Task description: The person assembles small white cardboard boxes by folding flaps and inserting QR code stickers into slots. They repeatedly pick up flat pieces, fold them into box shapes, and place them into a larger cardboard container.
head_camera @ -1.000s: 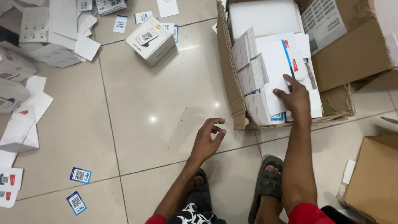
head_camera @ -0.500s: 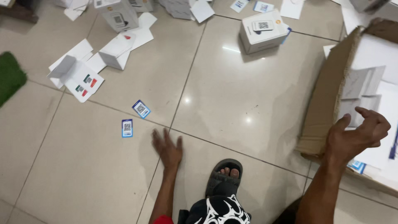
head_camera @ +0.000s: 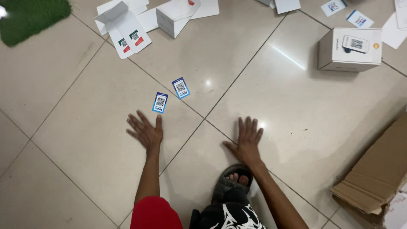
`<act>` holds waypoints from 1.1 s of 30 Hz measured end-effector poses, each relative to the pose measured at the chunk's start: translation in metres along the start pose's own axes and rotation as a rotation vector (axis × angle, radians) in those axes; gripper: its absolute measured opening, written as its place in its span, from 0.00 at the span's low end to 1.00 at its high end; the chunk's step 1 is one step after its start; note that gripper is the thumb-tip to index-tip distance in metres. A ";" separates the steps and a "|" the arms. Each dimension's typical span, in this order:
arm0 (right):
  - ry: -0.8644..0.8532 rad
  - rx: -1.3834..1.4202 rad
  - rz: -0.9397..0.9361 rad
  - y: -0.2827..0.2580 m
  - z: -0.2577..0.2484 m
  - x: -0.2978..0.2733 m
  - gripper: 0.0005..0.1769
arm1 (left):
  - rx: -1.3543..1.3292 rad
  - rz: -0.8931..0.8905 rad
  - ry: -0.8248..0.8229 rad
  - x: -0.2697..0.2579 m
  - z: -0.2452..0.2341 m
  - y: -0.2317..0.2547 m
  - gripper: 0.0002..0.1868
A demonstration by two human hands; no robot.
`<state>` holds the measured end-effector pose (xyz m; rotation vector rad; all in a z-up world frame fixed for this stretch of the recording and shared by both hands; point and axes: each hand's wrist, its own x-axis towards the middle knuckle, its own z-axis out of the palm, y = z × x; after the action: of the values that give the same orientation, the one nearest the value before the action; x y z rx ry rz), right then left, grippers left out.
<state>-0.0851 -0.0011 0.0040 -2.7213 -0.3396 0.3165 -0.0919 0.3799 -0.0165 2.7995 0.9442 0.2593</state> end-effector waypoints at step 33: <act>0.323 -0.223 -0.059 -0.003 -0.013 0.244 0.41 | -0.139 0.084 -0.272 0.453 0.099 0.212 0.77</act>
<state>0.1482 0.0643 -0.0254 -2.9086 -0.3804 -0.1882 0.4081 0.4804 -0.0166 2.6619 0.7185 -0.0441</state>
